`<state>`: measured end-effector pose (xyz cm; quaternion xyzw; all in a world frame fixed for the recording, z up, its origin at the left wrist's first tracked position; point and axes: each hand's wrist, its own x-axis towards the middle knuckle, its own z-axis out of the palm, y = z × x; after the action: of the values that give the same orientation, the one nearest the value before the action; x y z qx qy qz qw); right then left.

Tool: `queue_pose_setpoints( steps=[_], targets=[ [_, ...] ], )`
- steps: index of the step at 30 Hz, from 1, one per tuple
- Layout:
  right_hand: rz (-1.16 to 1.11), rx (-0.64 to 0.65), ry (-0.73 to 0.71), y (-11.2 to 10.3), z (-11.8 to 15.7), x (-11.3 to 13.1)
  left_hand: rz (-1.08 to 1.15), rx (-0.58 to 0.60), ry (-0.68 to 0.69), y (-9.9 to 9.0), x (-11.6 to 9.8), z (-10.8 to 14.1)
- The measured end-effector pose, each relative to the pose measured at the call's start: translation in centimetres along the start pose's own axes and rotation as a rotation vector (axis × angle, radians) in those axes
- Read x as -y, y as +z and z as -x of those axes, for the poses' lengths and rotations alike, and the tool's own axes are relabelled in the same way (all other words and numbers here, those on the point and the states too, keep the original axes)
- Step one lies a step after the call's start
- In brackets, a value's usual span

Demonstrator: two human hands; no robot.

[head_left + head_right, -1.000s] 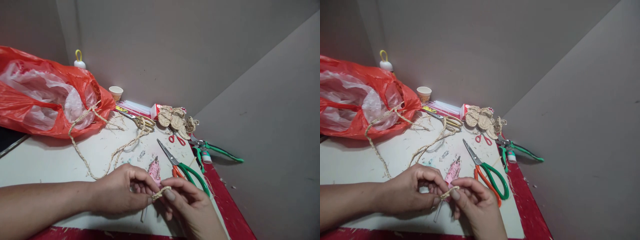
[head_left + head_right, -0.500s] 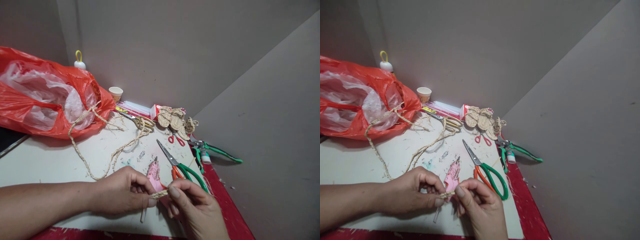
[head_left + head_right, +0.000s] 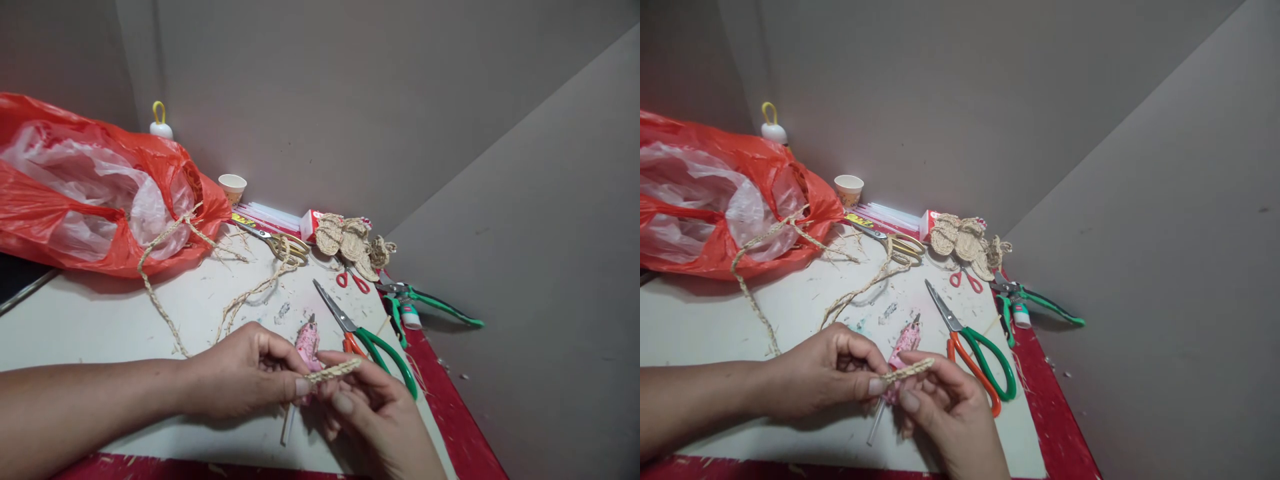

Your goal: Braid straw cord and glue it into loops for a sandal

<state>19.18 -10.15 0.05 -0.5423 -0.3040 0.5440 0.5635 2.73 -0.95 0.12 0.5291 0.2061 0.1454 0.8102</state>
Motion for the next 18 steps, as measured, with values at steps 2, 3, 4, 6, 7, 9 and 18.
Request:
queue_pose_setpoints(
  steps=[2,3,4,6,7,9,18],
  targets=[
    [0.05,-0.003,-0.016,0.4,0.1,0.1,0.022,0.041,0.01,-0.1,0.2,0.0],
    [0.065,0.006,-0.04,0.6,0.1,0.1,0.024,0.057,0.008,-0.1,0.2,0.0],
    [0.073,0.016,-0.065,0.7,0.1,0.2,0.022,0.069,0.003,-0.2,0.2,0.0],
    [0.066,0.039,-0.087,0.7,0.1,0.2,0.02,0.091,-0.018,-0.4,0.1,0.0],
    [0.05,0.051,-0.077,0.6,0.0,0.2,0.022,0.099,-0.032,-0.5,0.0,0.0],
    [-0.003,0.071,-0.042,0.4,-0.1,0.1,0.033,0.091,-0.051,-0.7,-0.2,0.0],
    [-0.096,0.142,-0.008,-0.3,-0.5,-0.4,0.06,0.047,-0.028,-0.7,0.2,-0.3]
  ],
)
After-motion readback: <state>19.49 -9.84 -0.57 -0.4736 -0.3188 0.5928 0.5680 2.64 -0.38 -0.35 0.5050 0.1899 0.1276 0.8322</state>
